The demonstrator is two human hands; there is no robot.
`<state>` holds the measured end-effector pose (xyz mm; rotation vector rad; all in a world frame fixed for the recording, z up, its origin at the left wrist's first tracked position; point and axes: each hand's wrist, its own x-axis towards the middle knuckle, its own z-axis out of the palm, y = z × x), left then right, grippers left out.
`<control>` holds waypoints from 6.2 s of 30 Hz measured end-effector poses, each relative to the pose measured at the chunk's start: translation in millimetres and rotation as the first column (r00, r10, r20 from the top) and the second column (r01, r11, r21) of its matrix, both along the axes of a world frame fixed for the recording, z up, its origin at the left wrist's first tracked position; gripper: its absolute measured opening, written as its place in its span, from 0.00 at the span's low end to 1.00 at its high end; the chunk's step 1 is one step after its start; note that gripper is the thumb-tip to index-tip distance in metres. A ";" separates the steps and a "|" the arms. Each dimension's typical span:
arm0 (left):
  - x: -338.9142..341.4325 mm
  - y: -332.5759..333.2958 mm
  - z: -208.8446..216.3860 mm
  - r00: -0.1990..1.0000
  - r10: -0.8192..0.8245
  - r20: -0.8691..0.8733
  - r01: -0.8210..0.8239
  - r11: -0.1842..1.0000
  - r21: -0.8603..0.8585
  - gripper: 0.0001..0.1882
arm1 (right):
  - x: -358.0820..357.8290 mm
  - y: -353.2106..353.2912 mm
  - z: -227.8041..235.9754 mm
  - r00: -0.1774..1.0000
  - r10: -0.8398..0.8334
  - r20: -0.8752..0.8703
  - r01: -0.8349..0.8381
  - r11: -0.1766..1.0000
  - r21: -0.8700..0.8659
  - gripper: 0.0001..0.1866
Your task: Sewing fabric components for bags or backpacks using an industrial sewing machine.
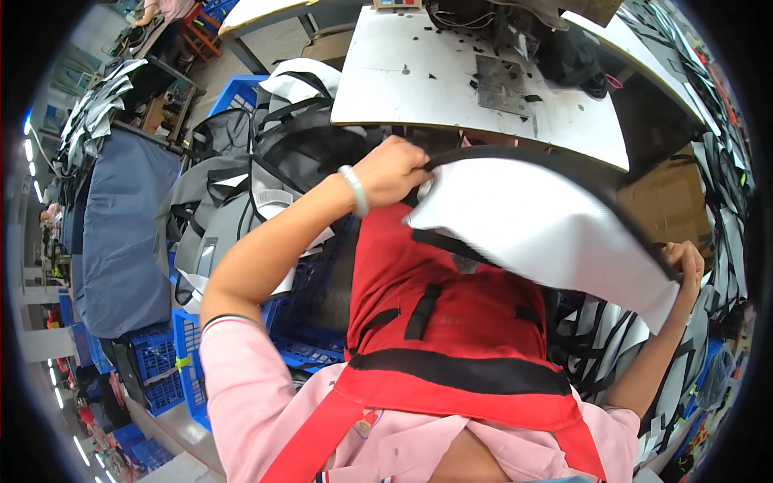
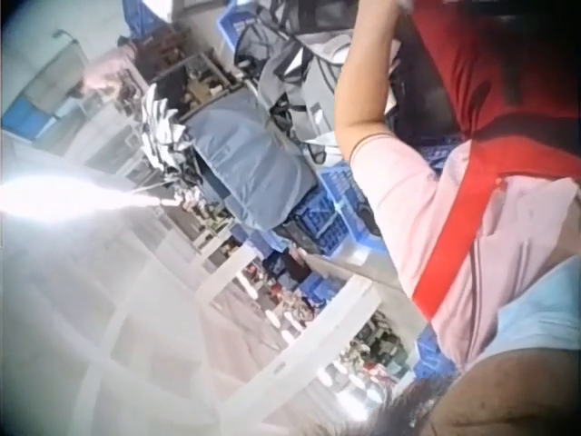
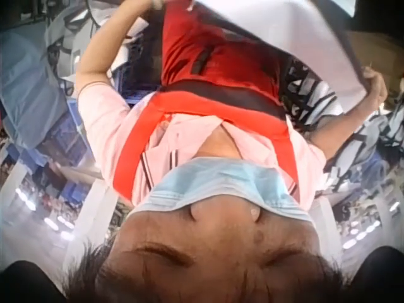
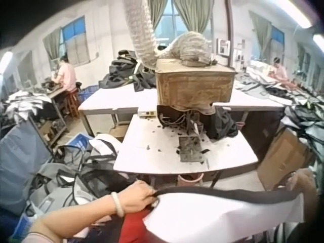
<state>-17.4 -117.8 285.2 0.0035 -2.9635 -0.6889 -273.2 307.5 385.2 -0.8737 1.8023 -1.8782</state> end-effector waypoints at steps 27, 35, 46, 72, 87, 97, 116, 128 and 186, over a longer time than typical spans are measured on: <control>-48.4 63.5 83.9 0.995 -0.036 -0.095 0.064 0.949 0.309 0.20 | 26.6 -169.1 7.7 0.644 0.712 -0.278 -0.376 0.612 0.696 0.17; -79.8 27.3 75.2 0.986 0.063 0.155 -0.166 0.498 0.851 0.12 | -17.0 -195.8 11.7 0.709 0.660 -0.248 -0.438 0.687 0.580 0.16; -131.2 -14.4 74.7 0.971 0.149 0.187 -0.239 0.594 0.768 0.17 | -67.9 -240.1 -4.6 0.736 0.640 -0.219 -0.392 0.668 0.633 0.15; -170.7 -62.1 55.4 0.964 0.255 0.081 -0.233 0.651 0.722 0.18 | -112.4 -270.9 -22.0 0.844 0.474 -0.252 -0.280 0.789 0.546 0.25; -139.2 93.1 -24.5 0.954 0.187 0.233 -0.237 -0.001 0.972 0.23 | 82.4 -159.5 10.6 0.148 0.776 -0.613 -0.249 0.629 0.736 0.08; -29.1 32.9 -77.5 0.981 0.169 -0.092 -0.162 0.984 0.073 0.20 | 75.7 -103.1 -13.2 0.474 0.772 -0.422 -0.298 0.592 0.749 0.11; -51.3 -1.5 -110.1 0.914 0.264 0.309 -0.265 0.963 -0.040 0.16 | -97.9 25.5 -56.4 0.970 0.036 -0.241 0.151 0.689 0.709 0.15; 5.5 -8.3 -39.0 0.934 0.278 0.225 -0.345 0.865 0.365 0.14 | -111.8 21.9 -49.1 0.925 0.031 -0.380 0.226 0.758 0.612 0.13; -48.7 67.5 47.9 0.909 -0.196 0.368 -0.121 0.720 0.683 0.12 | -45.0 -13.6 138.6 0.788 0.497 -0.364 0.048 0.540 0.841 0.15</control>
